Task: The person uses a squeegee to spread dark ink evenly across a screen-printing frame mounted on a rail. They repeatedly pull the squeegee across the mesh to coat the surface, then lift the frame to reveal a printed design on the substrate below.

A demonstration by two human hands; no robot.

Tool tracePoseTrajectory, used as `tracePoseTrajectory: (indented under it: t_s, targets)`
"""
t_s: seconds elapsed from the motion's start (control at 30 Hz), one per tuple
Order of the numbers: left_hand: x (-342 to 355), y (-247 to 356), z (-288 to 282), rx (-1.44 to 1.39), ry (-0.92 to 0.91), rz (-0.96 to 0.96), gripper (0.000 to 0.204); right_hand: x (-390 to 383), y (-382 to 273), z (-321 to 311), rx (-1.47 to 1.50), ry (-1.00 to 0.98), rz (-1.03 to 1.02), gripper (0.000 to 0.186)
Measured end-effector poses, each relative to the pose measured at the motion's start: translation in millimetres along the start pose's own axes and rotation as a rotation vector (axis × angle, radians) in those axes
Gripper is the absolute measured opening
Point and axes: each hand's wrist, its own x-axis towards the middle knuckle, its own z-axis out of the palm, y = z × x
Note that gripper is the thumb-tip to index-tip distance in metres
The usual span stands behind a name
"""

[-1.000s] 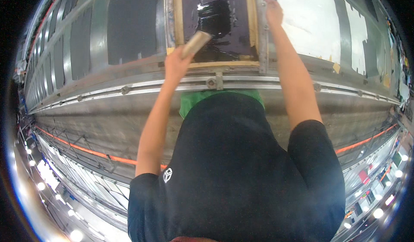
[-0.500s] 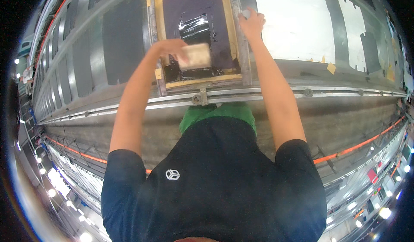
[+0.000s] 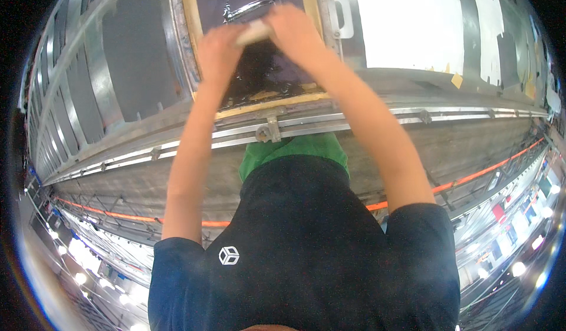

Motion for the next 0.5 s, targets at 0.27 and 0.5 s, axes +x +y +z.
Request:
tracePoseTrajectory:
  t_s: [0.27,0.5]
  targets:
    - [-64.6,21.5,-21.5,-0.095,-0.075,0.05,0.036,-77.9,-57.9,-20.1,0.126,-0.142,0.187,0.046]
    - [40.3,-22.4,-7.3,-0.148,-0.031,-0.029,0.031,30.1,9.0,-11.4,0.038,-0.046,0.106,0.041]
